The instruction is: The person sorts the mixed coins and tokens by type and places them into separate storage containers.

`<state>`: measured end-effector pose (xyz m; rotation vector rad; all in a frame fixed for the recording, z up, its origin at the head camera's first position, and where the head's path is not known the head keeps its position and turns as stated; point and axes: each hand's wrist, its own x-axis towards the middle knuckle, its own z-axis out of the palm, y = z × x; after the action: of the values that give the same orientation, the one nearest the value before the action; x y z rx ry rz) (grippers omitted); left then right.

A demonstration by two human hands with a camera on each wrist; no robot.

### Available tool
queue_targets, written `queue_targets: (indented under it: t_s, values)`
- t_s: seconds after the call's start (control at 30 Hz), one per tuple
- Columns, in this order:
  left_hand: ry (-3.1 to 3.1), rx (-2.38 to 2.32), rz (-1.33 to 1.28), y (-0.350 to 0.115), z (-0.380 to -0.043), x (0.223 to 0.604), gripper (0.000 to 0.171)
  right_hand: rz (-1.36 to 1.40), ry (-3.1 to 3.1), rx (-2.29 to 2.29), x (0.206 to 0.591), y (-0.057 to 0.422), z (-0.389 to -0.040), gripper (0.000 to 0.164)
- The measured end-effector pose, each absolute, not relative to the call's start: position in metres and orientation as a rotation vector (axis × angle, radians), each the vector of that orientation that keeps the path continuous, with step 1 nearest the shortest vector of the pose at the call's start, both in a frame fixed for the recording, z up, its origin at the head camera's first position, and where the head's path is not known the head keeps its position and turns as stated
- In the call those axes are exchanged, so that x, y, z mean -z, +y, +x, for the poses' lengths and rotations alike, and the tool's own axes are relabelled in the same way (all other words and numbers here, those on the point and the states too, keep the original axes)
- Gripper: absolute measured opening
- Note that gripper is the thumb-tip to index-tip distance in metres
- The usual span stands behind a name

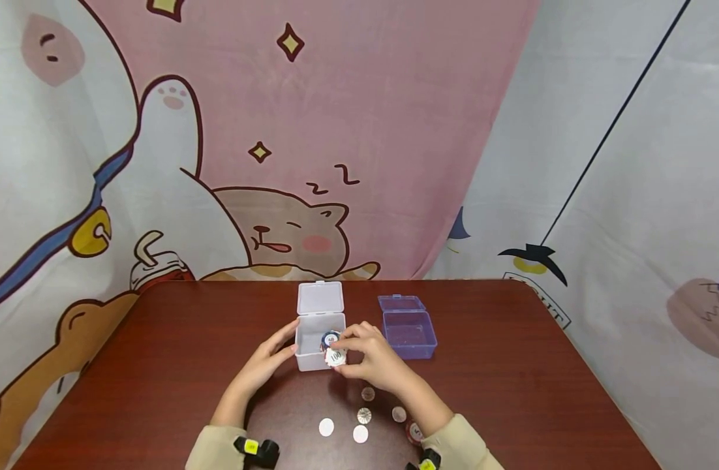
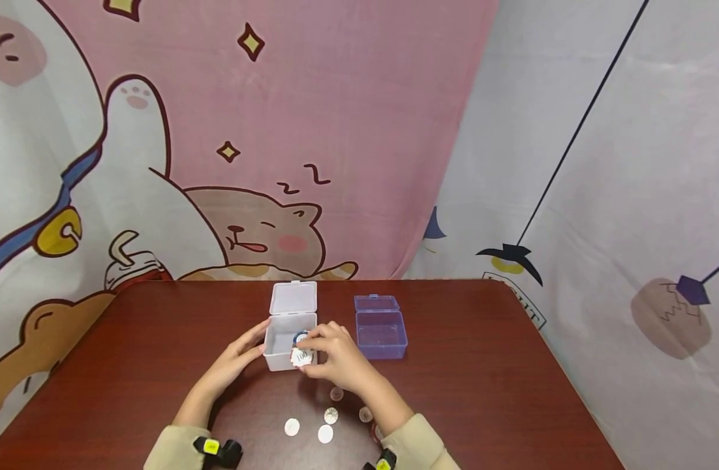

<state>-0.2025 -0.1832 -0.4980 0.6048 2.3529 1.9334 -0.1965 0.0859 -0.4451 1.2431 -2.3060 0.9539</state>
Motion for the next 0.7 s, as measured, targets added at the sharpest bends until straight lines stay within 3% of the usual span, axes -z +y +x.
queue_targets:
  t_s: [0.27,0.7]
  values:
    - [2.335,-1.923,0.577,-0.181,-0.193,0.48,0.052,1.193,-2.334,-0.957,0.445,0.08,-0.211,0.034]
    - [2.324,-1.957,0.593,-0.186,-0.206,0.507,0.053,1.093,-2.393,-0.951,0.457,0.07,-0.234,0.034]
